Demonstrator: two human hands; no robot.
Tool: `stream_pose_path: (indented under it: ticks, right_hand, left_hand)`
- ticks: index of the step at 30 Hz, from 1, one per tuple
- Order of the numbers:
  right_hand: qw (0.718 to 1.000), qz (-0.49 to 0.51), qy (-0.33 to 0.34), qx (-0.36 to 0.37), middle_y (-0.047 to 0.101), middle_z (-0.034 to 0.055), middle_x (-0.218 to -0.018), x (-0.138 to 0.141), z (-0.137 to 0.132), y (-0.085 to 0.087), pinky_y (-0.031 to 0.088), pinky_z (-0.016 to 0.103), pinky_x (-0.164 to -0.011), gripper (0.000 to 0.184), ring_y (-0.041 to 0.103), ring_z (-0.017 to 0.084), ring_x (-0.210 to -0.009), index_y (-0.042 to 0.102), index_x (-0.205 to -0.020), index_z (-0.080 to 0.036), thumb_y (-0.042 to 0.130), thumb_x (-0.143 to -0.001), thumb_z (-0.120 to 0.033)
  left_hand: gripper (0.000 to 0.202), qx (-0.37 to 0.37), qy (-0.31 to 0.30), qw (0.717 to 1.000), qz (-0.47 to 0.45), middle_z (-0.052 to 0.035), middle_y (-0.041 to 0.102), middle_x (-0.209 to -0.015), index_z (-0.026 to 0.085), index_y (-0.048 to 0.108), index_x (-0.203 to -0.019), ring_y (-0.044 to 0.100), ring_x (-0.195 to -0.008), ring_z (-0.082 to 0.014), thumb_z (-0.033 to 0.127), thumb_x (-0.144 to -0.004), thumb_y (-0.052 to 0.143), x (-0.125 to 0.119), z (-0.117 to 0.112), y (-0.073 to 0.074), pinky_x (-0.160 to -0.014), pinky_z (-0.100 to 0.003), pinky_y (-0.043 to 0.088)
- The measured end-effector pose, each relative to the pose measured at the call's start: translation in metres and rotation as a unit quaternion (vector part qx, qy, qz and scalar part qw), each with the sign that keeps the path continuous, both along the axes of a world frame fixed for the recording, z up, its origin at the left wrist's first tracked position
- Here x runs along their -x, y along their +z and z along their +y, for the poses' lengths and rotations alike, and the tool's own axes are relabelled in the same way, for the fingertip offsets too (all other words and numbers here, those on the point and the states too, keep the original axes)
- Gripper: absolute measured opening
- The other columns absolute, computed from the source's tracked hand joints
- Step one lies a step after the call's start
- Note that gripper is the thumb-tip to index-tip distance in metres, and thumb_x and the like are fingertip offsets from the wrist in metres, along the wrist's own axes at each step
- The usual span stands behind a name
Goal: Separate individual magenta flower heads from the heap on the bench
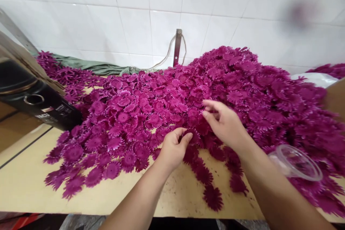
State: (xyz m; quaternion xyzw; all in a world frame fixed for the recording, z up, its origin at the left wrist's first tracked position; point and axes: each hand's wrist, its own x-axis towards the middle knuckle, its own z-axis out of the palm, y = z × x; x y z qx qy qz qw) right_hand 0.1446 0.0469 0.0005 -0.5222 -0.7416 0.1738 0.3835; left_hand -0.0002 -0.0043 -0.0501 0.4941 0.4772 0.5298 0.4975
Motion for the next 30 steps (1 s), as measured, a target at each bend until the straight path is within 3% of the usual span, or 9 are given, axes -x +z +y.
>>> stream_pose_path:
  ticks: [2, 4, 9, 13, 18, 22, 25, 28, 30]
  right_hand:
    - [0.996, 0.004, 0.069, 0.052, 0.065, 0.0096, -0.095, 0.009, -0.022, -0.004, 0.051, 0.036, -0.077, 0.029, 0.062, 0.020, -0.083, 0.059, -0.101, -0.017, 0.055, -0.076, -0.030]
    - [0.991, 0.004, 0.093, 0.091, 0.066, 0.0083, -0.094, 0.016, -0.035, -0.008, 0.050, 0.036, -0.077, 0.028, 0.062, 0.020, -0.084, 0.059, -0.099, -0.018, 0.060, -0.073, -0.030]
    - [0.975, 0.022, 0.164, 0.151, 0.068, 0.0027, -0.083, 0.023, -0.034, -0.012, 0.051, 0.028, -0.070, 0.015, 0.064, 0.015, -0.076, 0.060, -0.088, -0.019, 0.055, -0.074, -0.018]
    - [0.991, -0.125, 0.051, 0.018, 0.069, 0.0057, -0.083, 0.030, -0.033, -0.012, 0.048, 0.030, -0.072, 0.016, 0.064, 0.018, -0.076, 0.063, -0.084, -0.018, 0.049, -0.078, -0.014]
    - [0.953, -0.289, -0.031, -0.082, 0.068, 0.0099, -0.078, 0.041, -0.022, -0.010, 0.046, 0.030, -0.065, 0.022, 0.064, 0.022, -0.070, 0.063, -0.080, -0.015, 0.042, -0.080, -0.010]
    - [0.958, -0.240, -0.110, -0.113, 0.068, 0.0111, -0.080, 0.024, 0.018, 0.003, 0.046, 0.032, -0.072, 0.023, 0.063, 0.023, -0.076, 0.063, -0.082, -0.013, 0.041, -0.079, -0.008]
    - [0.971, -0.153, -0.144, -0.118, 0.067, 0.0132, -0.092, 0.004, 0.038, 0.016, 0.046, 0.038, -0.080, 0.028, 0.062, 0.025, -0.086, 0.062, -0.100, -0.011, 0.047, -0.076, -0.011]
    - [0.984, -0.107, -0.079, -0.120, 0.060, 0.0140, -0.112, -0.001, 0.025, 0.021, 0.044, 0.044, -0.086, 0.037, 0.056, 0.027, -0.101, 0.060, -0.111, -0.015, 0.055, -0.074, -0.019]
    - [0.994, -0.083, 0.025, -0.064, 0.064, 0.0099, -0.106, 0.005, 0.003, 0.019, 0.046, 0.042, -0.084, 0.027, 0.058, 0.025, -0.098, 0.065, -0.099, -0.019, 0.056, -0.074, -0.025]
  left_hand:
    - [0.030, 0.006, 0.021, 1.000, 0.006, 0.0054, 0.038, -0.053, 0.018, 0.044, -0.056, 0.034, -0.052, -0.0092, 0.043, -0.068, 0.057, 0.001, 0.001, -0.002, -0.052, -0.023, 0.032]
    - [0.037, 0.010, 0.048, 0.999, 0.016, 0.0060, 0.032, -0.052, 0.019, 0.038, -0.053, 0.031, -0.052, -0.0088, 0.049, -0.067, 0.055, 0.002, 0.003, -0.004, -0.050, -0.023, 0.028]
    - [0.046, 0.034, 0.028, 0.999, 0.012, 0.0058, 0.029, -0.052, 0.020, 0.035, -0.052, 0.030, -0.052, -0.0090, 0.062, -0.067, 0.047, 0.003, 0.006, -0.005, -0.051, -0.023, 0.029]
    - [0.039, -0.009, 0.024, 0.999, 0.037, 0.0047, 0.034, -0.056, 0.020, 0.037, -0.057, 0.032, -0.055, -0.0101, 0.055, -0.073, 0.045, 0.000, 0.004, -0.007, -0.053, -0.024, 0.031]
    - [0.026, -0.069, 0.059, 0.986, 0.141, 0.0047, 0.034, -0.058, 0.021, 0.032, -0.060, 0.033, -0.057, -0.0109, 0.034, -0.078, 0.044, -0.003, 0.001, -0.013, -0.055, -0.024, 0.029]
    - [0.027, -0.091, 0.066, 0.979, 0.170, 0.0057, 0.029, -0.056, 0.021, 0.028, -0.058, 0.029, -0.054, -0.0103, 0.030, -0.078, 0.043, -0.002, -0.004, -0.012, -0.053, -0.025, 0.025]
    - [0.029, -0.067, 0.056, 0.986, 0.143, 0.0063, 0.025, -0.055, 0.021, 0.026, -0.058, 0.026, -0.053, -0.0097, 0.033, -0.079, 0.042, 0.000, -0.005, -0.009, -0.052, -0.025, 0.024]
    - [0.033, -0.036, 0.040, 0.994, 0.098, 0.0065, 0.024, -0.054, 0.021, 0.026, -0.056, 0.024, -0.052, -0.0091, 0.040, -0.077, 0.043, 0.000, -0.003, -0.008, -0.051, -0.024, 0.023]
    - [0.037, -0.023, 0.030, 0.997, 0.062, 0.0066, 0.024, -0.054, 0.021, 0.027, -0.056, 0.024, -0.052, -0.0088, 0.046, -0.076, 0.045, 0.000, 0.000, -0.008, -0.050, -0.024, 0.023]
